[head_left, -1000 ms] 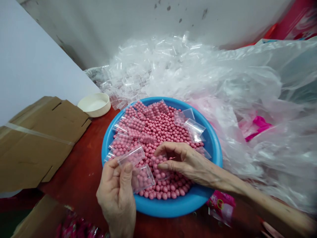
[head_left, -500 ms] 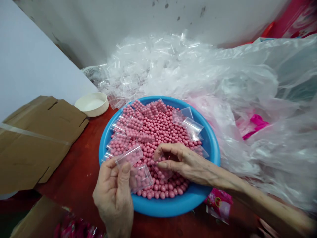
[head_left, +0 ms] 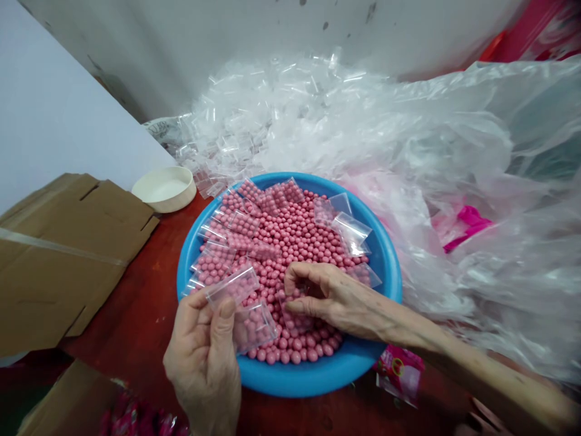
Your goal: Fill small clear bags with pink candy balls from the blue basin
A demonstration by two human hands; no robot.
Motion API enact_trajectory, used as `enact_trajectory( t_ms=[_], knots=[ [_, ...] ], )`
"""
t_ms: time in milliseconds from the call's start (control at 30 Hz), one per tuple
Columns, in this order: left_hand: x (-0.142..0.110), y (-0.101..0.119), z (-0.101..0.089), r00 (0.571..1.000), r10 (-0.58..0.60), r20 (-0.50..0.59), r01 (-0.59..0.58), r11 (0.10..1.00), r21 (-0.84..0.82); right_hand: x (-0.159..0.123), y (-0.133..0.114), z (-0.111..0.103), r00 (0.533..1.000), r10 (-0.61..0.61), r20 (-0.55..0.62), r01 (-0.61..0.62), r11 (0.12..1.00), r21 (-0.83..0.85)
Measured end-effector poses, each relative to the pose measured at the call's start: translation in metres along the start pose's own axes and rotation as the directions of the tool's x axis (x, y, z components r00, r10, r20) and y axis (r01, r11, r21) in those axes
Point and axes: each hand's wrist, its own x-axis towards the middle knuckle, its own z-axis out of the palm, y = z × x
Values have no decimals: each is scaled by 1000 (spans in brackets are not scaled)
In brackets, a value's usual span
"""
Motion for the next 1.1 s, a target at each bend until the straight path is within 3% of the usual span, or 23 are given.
enact_trajectory(
  t_ms=[233,500,767,900,1100],
  knots=[
    [-1,0,1,1000,-5,-10,5,1000,-15,1,3,-1,998,-55,16,54,997,52],
    [1,-5,-5,998,66,4,-66,995,69,3,2,3,996,-37,-78,23,984,-175],
    [-1,-5,-5,998,65,8,-65,996,66,5,3,3,993,-66,-100,53,990,-130],
    [-1,-5,-5,996,81,22,-83,994,69,5,7,4,989,-131,-68,116,975,-191],
    [-1,-6,-5,998,60,35,-61,997,47,2,5,3,991,-108,-77,85,963,-256]
  ],
)
